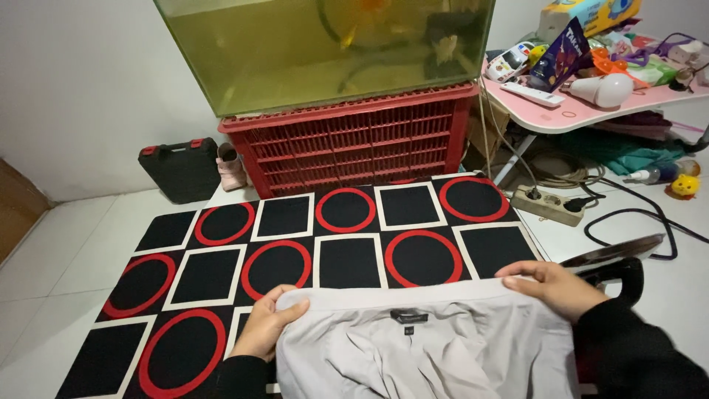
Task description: Ironing a white shirt on a mat on the floor.
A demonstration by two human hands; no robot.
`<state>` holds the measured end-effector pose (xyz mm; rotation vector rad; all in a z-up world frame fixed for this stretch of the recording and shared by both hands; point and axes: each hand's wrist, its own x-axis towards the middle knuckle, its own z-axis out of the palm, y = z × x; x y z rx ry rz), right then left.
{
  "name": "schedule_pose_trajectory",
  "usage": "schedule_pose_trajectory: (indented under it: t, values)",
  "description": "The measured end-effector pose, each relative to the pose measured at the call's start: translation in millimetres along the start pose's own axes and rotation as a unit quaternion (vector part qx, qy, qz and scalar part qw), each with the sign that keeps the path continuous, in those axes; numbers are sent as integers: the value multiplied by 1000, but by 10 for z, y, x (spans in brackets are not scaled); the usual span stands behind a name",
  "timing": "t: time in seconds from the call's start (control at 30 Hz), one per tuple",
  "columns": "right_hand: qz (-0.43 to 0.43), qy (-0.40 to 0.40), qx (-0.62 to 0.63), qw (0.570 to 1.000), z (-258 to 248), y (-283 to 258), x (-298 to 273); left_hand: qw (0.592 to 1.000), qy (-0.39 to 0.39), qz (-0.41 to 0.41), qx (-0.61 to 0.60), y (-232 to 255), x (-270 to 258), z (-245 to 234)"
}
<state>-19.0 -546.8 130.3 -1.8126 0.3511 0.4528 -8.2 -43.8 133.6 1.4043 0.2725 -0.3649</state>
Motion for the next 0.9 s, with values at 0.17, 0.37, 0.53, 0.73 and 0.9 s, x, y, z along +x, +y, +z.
schedule_pose_trajectory:
  t: [0.17, 0.37, 0.53, 0.73, 0.9]
  values:
    - [-110, 117, -135, 978, 317, 445, 321, 975, 114, 94, 163, -701, 479, -49]
    - [-196, 347, -417, 817, 731, 98, 54, 859, 281, 113, 412, -225, 3, 449]
    - [-412, 143, -345, 831, 1137, 68, 111, 818, 18, 312, 483, -322, 95, 906]
    - [-294, -42, -472, 830, 1302, -76, -203, 758, -128, 237, 594, -596, 10, 1017]
    - [-265, -48, -488, 830, 1305, -69, -175, 773, -128, 173, 596, -436, -103, 1086]
